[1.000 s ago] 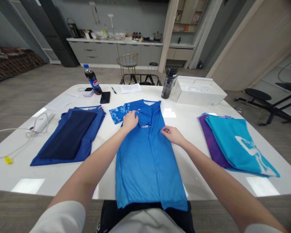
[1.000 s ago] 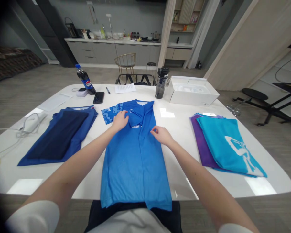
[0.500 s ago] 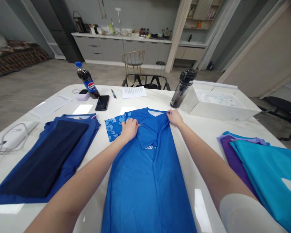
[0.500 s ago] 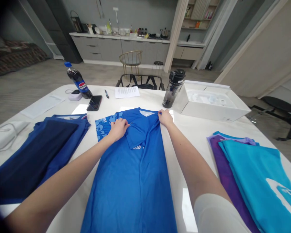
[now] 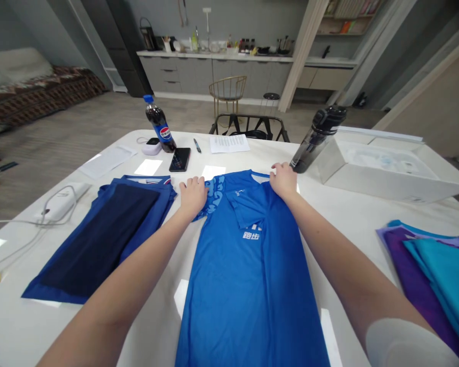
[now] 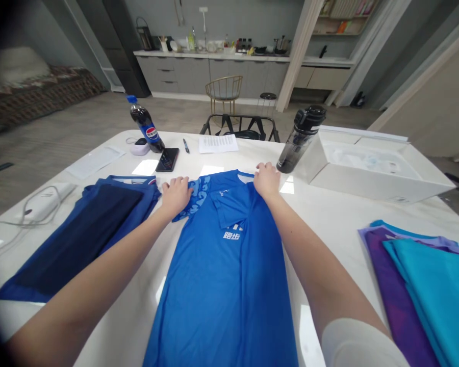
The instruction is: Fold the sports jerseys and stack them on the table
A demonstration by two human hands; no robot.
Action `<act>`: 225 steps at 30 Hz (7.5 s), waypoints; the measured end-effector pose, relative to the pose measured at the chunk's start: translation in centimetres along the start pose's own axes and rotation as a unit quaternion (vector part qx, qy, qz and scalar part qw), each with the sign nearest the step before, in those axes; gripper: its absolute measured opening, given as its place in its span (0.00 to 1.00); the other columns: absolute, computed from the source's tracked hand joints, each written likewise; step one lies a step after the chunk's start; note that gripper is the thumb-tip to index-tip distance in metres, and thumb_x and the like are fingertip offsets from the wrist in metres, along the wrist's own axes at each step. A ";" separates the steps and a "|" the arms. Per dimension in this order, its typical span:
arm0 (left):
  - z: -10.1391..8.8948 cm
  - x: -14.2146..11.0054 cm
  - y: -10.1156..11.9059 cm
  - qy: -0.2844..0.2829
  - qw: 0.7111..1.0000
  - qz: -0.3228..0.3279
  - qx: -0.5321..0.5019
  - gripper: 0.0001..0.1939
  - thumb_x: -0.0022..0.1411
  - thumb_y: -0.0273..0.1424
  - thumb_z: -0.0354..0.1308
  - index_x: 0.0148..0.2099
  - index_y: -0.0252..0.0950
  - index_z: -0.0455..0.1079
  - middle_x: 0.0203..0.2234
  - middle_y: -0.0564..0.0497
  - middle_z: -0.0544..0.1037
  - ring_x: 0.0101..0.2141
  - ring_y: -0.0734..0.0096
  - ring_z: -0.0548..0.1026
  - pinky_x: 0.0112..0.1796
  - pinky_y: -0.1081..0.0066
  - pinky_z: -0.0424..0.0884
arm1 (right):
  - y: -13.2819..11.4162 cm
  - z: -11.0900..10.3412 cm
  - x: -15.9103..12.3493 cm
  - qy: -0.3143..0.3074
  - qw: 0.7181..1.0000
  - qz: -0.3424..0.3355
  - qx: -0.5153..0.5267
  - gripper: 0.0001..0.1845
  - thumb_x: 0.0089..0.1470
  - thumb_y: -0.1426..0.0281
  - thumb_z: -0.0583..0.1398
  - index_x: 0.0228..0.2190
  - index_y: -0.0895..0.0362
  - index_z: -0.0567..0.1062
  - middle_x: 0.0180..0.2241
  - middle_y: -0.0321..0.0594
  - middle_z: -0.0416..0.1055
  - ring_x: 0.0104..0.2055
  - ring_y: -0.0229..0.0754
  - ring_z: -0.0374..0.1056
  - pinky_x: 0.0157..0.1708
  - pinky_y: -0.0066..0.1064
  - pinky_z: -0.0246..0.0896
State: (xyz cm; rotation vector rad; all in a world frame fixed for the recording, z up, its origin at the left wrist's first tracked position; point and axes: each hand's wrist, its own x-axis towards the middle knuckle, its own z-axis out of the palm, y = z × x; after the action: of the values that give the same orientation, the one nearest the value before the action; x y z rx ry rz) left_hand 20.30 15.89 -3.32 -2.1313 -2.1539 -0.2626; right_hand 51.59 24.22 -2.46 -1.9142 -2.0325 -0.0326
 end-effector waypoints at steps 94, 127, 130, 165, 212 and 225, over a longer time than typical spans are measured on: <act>-9.0 -32.9 7.2 -0.163 0.978 0.110 -0.068 0.23 0.69 0.50 0.52 0.43 0.34 0.75 0.42 0.40 0.79 0.46 0.51 0.78 0.45 0.60 0.68 | -5.1 -9.9 -35.3 -0.166 0.955 -0.219 0.112 0.22 0.65 0.73 0.56 0.60 0.52 0.70 0.49 0.43 0.74 0.43 0.44 0.71 0.43 0.32 0.60; -9.0 -36.2 5.8 -0.198 0.822 0.483 -0.226 0.28 0.60 0.15 0.49 0.56 0.39 0.76 0.55 0.45 0.76 0.55 0.63 0.73 0.59 0.63 0.68 | -1.1 -13.5 -46.0 -0.193 0.933 -0.277 0.125 0.14 0.67 0.69 0.56 0.49 0.51 0.80 0.42 0.41 0.71 0.42 0.43 0.70 0.45 0.33 0.61; -8.8 -36.5 4.6 -0.222 0.807 0.487 -0.251 0.30 0.59 0.14 0.50 0.57 0.42 0.76 0.60 0.46 0.74 0.61 0.62 0.69 0.62 0.61 0.64 | -0.7 -13.9 -46.7 -0.210 0.921 -0.284 0.164 0.14 0.67 0.69 0.56 0.46 0.51 0.81 0.41 0.41 0.72 0.43 0.43 0.70 0.46 0.33 0.62; -6.0 -14.3 9.7 -0.255 0.707 -0.134 -0.646 0.23 0.53 0.45 0.68 0.43 0.32 0.76 0.35 0.45 0.81 0.35 0.67 0.77 0.37 0.70 0.72 | 3.6 -9.2 -23.6 -0.125 0.966 0.043 0.221 0.18 0.60 0.53 0.60 0.35 0.57 0.76 0.35 0.43 0.76 0.38 0.44 0.71 0.37 0.31 0.62; 4.5 4.2 17.1 -0.028 0.966 0.167 -0.193 0.24 0.74 0.34 0.42 0.66 0.35 0.65 0.64 0.40 0.68 0.66 0.54 0.63 0.66 0.51 0.57 | 0.4 1.0 -5.4 -0.081 0.995 -0.010 0.051 0.29 0.72 0.60 0.41 0.68 0.50 0.60 0.71 0.43 0.53 0.72 0.54 0.46 0.68 0.62 0.35; 2.4 -4.7 16.2 -0.050 0.960 0.230 -0.154 0.26 0.74 0.28 0.38 0.68 0.33 0.65 0.66 0.41 0.67 0.66 0.61 0.64 0.67 0.58 0.56 | 0.0 -1.1 -12.8 -0.090 0.996 -0.017 0.020 0.29 0.71 0.63 0.42 0.68 0.53 0.61 0.72 0.44 0.50 0.73 0.55 0.44 0.69 0.65 0.32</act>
State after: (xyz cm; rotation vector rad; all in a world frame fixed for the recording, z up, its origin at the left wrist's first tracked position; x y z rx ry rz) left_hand 36.64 11.78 -5.74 -2.7929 -1.6749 -0.4787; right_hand 52.16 11.61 -4.81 -1.9194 -2.1635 0.1779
